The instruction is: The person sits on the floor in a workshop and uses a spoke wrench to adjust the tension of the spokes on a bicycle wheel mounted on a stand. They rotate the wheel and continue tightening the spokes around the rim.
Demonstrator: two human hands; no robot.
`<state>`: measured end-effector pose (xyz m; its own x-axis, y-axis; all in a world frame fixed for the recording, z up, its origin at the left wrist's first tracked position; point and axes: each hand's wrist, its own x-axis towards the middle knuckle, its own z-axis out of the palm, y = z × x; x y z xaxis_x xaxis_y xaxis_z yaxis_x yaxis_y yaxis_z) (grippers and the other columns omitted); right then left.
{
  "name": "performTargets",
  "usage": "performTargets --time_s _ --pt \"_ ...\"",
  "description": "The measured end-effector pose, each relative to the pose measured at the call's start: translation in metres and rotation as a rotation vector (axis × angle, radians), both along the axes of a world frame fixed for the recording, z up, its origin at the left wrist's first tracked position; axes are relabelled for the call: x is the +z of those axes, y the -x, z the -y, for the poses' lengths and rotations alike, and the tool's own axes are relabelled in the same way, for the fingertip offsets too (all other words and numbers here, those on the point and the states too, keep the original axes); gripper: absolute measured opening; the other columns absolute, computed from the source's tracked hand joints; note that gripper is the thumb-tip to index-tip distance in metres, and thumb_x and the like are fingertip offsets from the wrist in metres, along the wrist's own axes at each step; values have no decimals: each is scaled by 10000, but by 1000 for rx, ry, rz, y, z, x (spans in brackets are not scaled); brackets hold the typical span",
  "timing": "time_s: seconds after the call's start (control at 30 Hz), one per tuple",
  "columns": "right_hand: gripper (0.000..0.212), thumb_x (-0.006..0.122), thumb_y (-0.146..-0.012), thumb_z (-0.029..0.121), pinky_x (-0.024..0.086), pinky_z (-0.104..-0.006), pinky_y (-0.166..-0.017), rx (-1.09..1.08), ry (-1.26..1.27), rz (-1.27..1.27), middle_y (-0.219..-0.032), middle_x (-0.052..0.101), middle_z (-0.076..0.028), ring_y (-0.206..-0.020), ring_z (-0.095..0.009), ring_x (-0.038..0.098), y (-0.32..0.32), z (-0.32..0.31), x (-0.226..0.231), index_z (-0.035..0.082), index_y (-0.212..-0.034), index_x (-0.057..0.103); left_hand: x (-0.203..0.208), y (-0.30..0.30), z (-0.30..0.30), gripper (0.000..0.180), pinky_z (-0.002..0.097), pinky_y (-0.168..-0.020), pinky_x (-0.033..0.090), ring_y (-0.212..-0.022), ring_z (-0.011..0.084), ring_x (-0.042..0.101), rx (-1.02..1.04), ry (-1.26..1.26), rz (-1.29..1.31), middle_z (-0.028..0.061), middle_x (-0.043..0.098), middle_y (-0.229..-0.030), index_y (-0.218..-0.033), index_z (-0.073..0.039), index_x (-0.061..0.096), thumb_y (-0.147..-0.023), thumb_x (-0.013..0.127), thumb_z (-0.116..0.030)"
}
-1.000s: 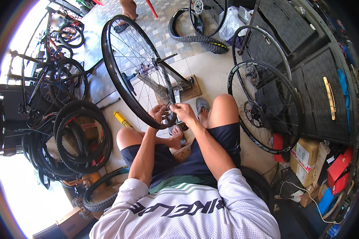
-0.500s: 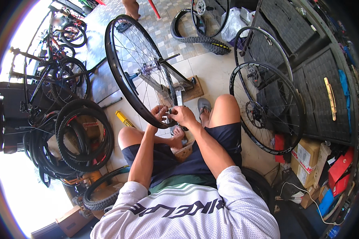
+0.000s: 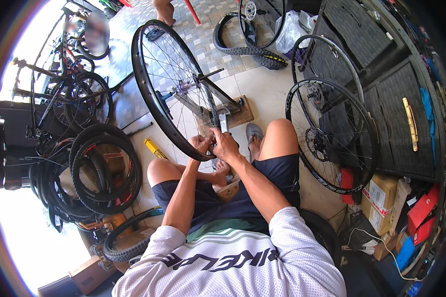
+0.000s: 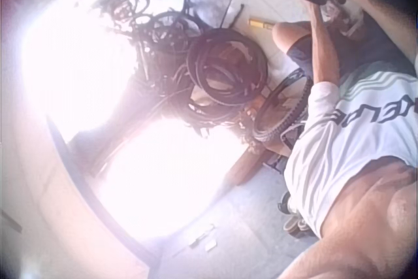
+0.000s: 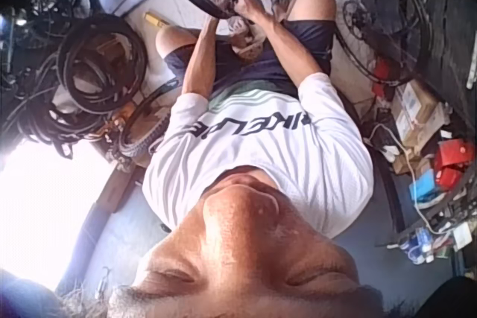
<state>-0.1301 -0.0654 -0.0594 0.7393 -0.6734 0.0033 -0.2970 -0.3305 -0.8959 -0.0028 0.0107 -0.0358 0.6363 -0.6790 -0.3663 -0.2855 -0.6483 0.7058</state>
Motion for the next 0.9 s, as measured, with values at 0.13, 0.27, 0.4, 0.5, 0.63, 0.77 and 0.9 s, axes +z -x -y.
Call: performTargets --time_s 0.13,0.27,0.4,0.5,0.63,0.77,0.9 --pt "578 714 -799 229 510 -432 -754 49 -294 13 -917 711 -163 -884 -351 670 -1 2 2 100 -1322 504 -11 -10 -19 608 307 -525 457 -577 131 587 10 238 -183 63 624 -606 -767 29 670 -781 746 -574" --pt "589 703 -798 194 513 -433 -757 39 -289 -2 -946 707 -171 -885 -344 674 0 3 4 103 -1341 493 -14 -14 -20 626 316 -513 467 -543 132 587 -51 229 -80 73 623 -570 -722 15 652 -754 755 -601" --pt "597 710 -792 200 524 -443 -757 -26 -32 -9 -933 716 -174 -875 -355 683 2 0 7 93 -1335 486 -8 -8 -8 620 315 -476 440 -514 117 559 -69 83 90 64 591 -537 -671 16 632 -761 758 -584" --pt "637 738 -765 173 517 -424 -777 -30 -10 23 -903 702 -155 -876 -335 665 3 -1 8 94 -1343 483 -10 -5 -1 629 316 -444 405 -489 101 508 -49 81 47 43 538 -505 -635 27 609 -772 775 -563" --pt "620 738 -781 145 512 -392 -780 25 -170 53 -891 695 -134 -853 -300 661 3 0 12 88 -1344 483 -22 -13 -8 615 320 -451 410 -479 117 512 30 43 92 55 546 -501 -659 14 641 -792 731 -580" --pt "503 672 -852 88 507 -335 -760 76 -396 41 -895 703 -121 -852 -221 671 3 3 5 72 -1323 496 -33 -22 -17 623 290 -478 400 -514 102 493 110 162 4 25 554 -569 -721 -1 661 -818 693 -616" --pt "366 615 -896 41 499 -284 -766 129 -526 52 -900 705 -104 -884 -153 661 -1 4 -2 39 -1251 530 -40 -31 -32 593 255 -498 390 -546 83 492 44 218 -101 -6 562 -634 -752 -24 646 -822 704 -610"
